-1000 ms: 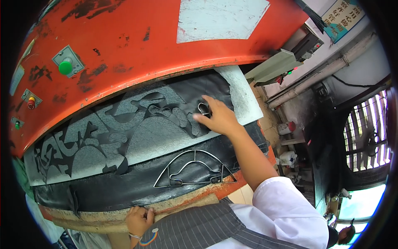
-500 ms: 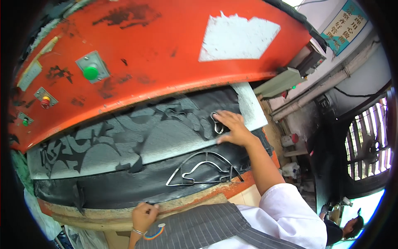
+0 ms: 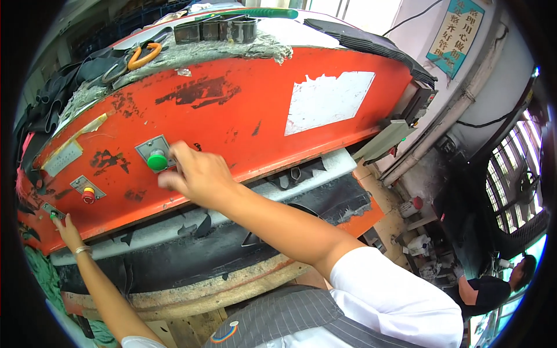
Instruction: Operating a hydraulic clicker press to die-cut leather or synthetic fabric pieces for shoe manufacturing.
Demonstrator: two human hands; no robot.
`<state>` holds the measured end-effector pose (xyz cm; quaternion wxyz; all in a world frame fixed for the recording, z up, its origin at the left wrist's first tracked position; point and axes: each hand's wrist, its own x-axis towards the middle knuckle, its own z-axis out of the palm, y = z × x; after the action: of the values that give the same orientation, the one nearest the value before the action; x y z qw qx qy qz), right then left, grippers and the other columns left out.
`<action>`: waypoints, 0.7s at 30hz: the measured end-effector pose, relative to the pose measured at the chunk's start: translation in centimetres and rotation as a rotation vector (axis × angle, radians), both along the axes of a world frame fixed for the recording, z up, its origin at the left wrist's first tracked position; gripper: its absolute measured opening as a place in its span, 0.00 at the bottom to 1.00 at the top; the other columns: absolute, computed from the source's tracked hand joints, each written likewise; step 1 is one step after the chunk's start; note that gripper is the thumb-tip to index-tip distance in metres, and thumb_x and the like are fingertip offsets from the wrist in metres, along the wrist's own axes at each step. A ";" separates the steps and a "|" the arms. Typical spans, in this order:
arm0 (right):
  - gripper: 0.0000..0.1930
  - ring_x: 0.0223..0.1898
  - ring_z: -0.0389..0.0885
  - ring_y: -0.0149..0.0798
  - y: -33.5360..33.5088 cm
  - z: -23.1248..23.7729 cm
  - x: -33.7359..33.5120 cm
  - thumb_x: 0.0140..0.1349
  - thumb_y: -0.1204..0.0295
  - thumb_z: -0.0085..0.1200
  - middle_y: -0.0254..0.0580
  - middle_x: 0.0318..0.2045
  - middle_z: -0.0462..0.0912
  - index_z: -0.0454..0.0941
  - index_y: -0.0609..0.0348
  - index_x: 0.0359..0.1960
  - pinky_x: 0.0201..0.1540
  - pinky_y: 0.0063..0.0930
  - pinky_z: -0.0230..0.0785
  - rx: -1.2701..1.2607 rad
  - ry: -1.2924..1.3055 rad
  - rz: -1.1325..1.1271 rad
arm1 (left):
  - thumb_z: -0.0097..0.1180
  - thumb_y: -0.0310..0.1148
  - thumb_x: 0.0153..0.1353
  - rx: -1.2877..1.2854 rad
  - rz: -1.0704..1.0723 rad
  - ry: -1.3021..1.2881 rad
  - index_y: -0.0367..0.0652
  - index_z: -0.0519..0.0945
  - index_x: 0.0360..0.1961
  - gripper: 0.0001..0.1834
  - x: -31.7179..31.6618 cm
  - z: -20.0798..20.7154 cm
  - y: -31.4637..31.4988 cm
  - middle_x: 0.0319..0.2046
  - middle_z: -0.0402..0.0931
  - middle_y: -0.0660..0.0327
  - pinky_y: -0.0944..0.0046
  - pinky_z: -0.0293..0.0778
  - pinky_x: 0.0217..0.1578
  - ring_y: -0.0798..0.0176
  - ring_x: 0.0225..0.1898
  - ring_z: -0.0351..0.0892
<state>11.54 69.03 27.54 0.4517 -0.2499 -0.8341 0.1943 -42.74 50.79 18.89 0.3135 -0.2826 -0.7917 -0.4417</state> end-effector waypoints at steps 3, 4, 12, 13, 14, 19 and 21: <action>0.17 0.24 0.79 0.54 0.7 -0.5 -1.6 0.59 0.60 0.58 0.45 0.24 0.79 0.66 0.55 0.39 0.24 0.48 0.68 0.012 -0.009 -0.104 | 0.53 0.46 0.63 -0.086 -0.190 -0.134 0.38 0.55 0.69 0.39 1.0 1.1 -0.3 0.69 0.50 0.44 0.60 0.44 0.67 0.49 0.71 0.47; 0.16 0.22 0.78 0.55 0.6 -0.6 -1.4 0.59 0.61 0.57 0.44 0.21 0.79 0.65 0.54 0.38 0.22 0.48 0.66 0.022 0.032 -0.077 | 0.52 0.44 0.64 -0.067 -0.304 -0.240 0.39 0.56 0.69 0.37 3.3 0.7 -0.6 0.69 0.52 0.44 0.61 0.47 0.66 0.51 0.70 0.51; 0.26 0.43 0.76 0.49 -10.5 -10.7 10.8 0.45 0.55 0.65 0.44 0.36 0.77 0.74 0.60 0.41 0.42 0.40 0.71 -0.120 -0.699 0.254 | 0.60 0.31 0.54 -0.585 -0.956 -0.378 0.39 0.83 0.29 0.06 39.1 -4.0 -4.1 0.29 0.82 0.54 0.62 0.75 0.38 0.58 0.34 0.81; 0.26 0.43 0.76 0.49 -11.4 -11.6 11.3 0.45 0.55 0.65 0.44 0.36 0.77 0.74 0.60 0.41 0.42 0.40 0.71 -0.123 -0.698 0.261 | 0.61 0.33 0.53 -0.574 -1.052 -0.367 0.40 0.83 0.30 0.08 41.4 -4.4 -4.2 0.31 0.81 0.54 0.58 0.74 0.40 0.51 0.35 0.80; 0.27 0.44 0.76 0.47 -12.1 -12.5 11.8 0.43 0.57 0.67 0.44 0.37 0.77 0.74 0.60 0.41 0.42 0.38 0.71 -0.117 -0.724 0.233 | 0.61 0.33 0.53 -0.611 -1.057 -0.407 0.40 0.84 0.31 0.09 43.5 -4.5 -4.2 0.31 0.81 0.54 0.58 0.74 0.42 0.49 0.36 0.79; 0.23 0.42 0.77 0.45 -12.6 -13.7 11.8 0.37 0.65 0.69 0.43 0.35 0.78 0.75 0.60 0.36 0.43 0.34 0.73 -0.117 -0.768 0.046 | 0.59 0.33 0.51 -0.602 -0.905 -0.157 0.39 0.81 0.24 0.07 46.8 -5.7 -3.1 0.26 0.77 0.55 0.53 0.70 0.37 0.49 0.32 0.73; 0.20 0.40 0.78 0.45 -12.4 -14.6 11.9 0.38 0.67 0.69 0.43 0.33 0.78 0.76 0.59 0.33 0.42 0.35 0.73 -0.106 -0.719 -0.002 | 0.59 0.33 0.51 -0.572 -0.906 -0.157 0.39 0.80 0.22 0.08 46.9 -6.0 -2.4 0.25 0.76 0.55 0.53 0.69 0.35 0.49 0.31 0.73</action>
<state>23.47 56.67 12.91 0.1161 -0.3260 -0.9283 0.1364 4.15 48.41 12.85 -0.0579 -0.6358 -0.7005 -0.3191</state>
